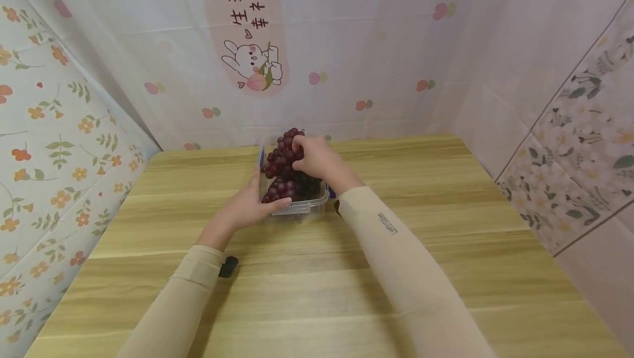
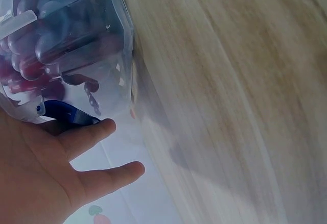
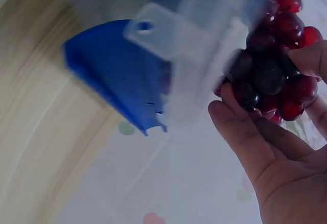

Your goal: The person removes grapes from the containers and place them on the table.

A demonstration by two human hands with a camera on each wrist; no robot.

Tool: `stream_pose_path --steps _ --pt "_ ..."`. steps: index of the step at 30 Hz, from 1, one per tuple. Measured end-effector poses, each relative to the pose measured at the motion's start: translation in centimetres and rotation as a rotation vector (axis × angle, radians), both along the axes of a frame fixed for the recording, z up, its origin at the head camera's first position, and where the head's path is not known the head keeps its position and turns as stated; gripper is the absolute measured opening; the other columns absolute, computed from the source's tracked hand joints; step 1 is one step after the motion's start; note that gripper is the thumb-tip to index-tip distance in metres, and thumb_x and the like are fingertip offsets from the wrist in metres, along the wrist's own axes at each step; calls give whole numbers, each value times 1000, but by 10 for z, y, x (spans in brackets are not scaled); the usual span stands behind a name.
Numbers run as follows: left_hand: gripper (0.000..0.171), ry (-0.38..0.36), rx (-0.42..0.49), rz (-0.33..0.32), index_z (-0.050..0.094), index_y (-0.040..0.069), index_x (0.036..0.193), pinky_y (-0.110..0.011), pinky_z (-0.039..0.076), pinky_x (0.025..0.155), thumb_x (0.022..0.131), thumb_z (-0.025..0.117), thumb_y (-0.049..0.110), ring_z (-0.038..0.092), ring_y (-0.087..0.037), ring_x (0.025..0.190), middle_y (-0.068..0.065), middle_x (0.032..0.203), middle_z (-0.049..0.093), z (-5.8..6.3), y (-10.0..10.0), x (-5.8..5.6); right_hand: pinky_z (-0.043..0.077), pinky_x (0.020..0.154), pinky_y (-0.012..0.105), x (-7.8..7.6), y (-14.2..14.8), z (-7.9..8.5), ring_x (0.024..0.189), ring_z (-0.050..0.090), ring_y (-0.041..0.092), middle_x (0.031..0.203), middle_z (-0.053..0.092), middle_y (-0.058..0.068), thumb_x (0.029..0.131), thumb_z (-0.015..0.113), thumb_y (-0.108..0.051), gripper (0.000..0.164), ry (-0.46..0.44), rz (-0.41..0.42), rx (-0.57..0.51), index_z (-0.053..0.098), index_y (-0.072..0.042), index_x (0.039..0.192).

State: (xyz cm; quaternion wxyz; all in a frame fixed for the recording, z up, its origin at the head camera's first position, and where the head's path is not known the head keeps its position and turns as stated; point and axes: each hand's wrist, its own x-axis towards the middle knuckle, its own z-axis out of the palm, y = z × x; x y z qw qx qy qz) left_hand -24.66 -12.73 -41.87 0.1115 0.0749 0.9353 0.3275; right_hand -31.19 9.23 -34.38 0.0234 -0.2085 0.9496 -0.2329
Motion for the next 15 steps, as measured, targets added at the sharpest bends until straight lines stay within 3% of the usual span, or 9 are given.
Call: stream_pose_path --steps 4,8,15 --pt "150 3 -4 9 -19 12 169 -60 35 127 75 58 99 26 -41 163 -20 179 6 0 -1 -1 53 80 39 6 2 6 87 59 26 113 70 14 97 75 -17 26 -2 -35 -101 62 -12 119" --pt "151 17 -3 9 -17 10 170 -60 37 126 74 59 99 28 -41 162 -21 179 8 0 -1 -1 55 83 42 14 3 6 95 58 28 120 69 13 98 74 -19 29 -14 -70 -167 63 -13 125" --pt "151 30 11 1 -16 11 170 -62 38 125 74 59 99 30 -41 162 -20 179 9 -3 -2 -2 51 69 36 32 2 0 83 58 26 118 69 11 98 72 -22 31 -32 -155 -307 64 -17 128"
